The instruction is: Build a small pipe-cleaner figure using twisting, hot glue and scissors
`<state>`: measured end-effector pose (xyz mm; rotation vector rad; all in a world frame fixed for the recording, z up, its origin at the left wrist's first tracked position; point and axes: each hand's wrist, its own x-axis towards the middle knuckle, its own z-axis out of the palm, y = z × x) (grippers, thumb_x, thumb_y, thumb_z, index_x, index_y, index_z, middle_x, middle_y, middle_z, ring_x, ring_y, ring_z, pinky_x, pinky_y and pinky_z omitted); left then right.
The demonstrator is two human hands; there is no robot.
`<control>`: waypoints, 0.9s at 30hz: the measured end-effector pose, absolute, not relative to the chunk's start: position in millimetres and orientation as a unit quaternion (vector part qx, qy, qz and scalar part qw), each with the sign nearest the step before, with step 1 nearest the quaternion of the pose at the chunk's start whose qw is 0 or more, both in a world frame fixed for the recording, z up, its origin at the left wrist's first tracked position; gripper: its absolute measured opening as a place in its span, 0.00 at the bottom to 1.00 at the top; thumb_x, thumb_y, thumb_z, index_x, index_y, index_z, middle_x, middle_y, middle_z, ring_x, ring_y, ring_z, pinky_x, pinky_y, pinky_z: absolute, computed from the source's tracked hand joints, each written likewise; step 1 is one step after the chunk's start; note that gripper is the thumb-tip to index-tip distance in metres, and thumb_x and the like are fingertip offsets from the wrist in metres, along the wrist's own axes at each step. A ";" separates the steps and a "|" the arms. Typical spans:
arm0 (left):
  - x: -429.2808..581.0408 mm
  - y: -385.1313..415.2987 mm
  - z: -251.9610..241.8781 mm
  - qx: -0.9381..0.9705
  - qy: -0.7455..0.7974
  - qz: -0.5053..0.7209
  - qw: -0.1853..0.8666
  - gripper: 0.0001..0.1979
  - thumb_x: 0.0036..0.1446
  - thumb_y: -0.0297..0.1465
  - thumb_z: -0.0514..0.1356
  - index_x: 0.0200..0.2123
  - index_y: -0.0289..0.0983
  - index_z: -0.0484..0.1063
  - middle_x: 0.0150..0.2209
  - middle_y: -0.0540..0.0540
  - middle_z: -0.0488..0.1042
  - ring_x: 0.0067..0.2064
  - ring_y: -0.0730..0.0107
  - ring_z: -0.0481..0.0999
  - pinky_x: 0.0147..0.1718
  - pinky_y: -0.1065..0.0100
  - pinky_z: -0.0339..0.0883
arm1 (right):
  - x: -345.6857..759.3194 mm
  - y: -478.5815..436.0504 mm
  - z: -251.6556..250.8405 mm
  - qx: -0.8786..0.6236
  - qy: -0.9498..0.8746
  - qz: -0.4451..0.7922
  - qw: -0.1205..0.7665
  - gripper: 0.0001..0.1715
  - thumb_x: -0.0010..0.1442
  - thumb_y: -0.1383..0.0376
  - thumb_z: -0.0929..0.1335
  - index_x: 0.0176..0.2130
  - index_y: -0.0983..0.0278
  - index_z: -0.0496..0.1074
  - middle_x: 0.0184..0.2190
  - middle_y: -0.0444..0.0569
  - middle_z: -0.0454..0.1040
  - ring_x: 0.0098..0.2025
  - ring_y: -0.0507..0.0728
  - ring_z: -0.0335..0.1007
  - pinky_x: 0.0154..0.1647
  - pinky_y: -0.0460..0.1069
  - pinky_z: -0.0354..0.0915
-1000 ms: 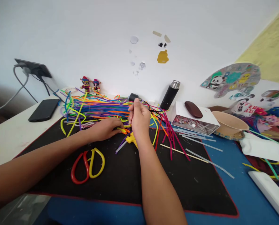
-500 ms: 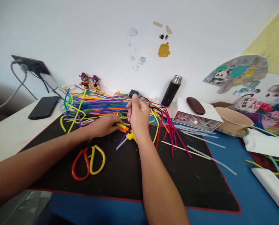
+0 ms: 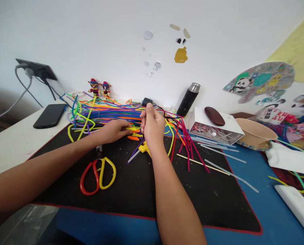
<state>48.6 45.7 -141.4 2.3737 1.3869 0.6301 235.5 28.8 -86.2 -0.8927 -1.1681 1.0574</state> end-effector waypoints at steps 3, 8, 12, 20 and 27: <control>48.4 46.5 -141.0 0.831 0.489 0.214 0.157 0.12 0.65 0.38 0.59 0.36 0.38 0.79 0.35 0.45 0.81 0.35 0.63 0.76 0.34 0.66 0.63 | 235.3 30.1 -87.6 -0.388 -0.509 0.463 0.614 0.30 0.70 0.42 0.65 0.27 0.59 0.66 0.14 0.35 0.57 0.14 0.48 0.55 0.14 0.45 0.52; 46.1 49.5 -139.1 0.827 0.512 0.182 0.143 0.11 0.64 0.36 0.60 0.33 0.37 0.78 0.35 0.44 0.81 0.35 0.61 0.76 0.35 0.65 0.63 | 234.9 30.7 -89.0 -0.382 -0.511 0.464 0.615 0.30 0.70 0.42 0.66 0.26 0.59 0.67 0.14 0.35 0.57 0.14 0.48 0.55 0.15 0.45 0.52; 48.9 47.8 -143.9 0.857 0.448 0.209 0.145 0.11 0.67 0.34 0.58 0.39 0.37 0.80 0.41 0.42 0.82 0.42 0.59 0.78 0.42 0.63 0.69 | 233.1 29.3 -87.8 -0.387 -0.515 0.460 0.611 0.32 0.69 0.39 0.66 0.26 0.59 0.66 0.13 0.35 0.57 0.13 0.48 0.54 0.15 0.45 0.53; 64.3 38.9 -161.6 0.879 0.427 0.189 0.095 0.10 0.64 0.29 0.63 0.48 0.35 0.80 0.50 0.36 0.78 0.54 0.50 0.76 0.54 0.54 0.69 | 226.8 26.0 -91.3 -0.396 -0.542 0.448 0.590 0.36 0.65 0.34 0.65 0.25 0.60 0.67 0.12 0.37 0.59 0.13 0.49 0.55 0.14 0.45 0.53; 59.7 46.0 -161.0 0.858 0.456 0.205 0.119 0.03 0.63 0.28 0.61 0.37 0.37 0.76 0.41 0.41 0.79 0.45 0.56 0.77 0.45 0.61 0.69 | 226.6 23.3 -90.5 -0.401 -0.557 0.441 0.578 0.36 0.65 0.34 0.65 0.25 0.60 0.67 0.12 0.38 0.59 0.14 0.49 0.56 0.15 0.46 0.54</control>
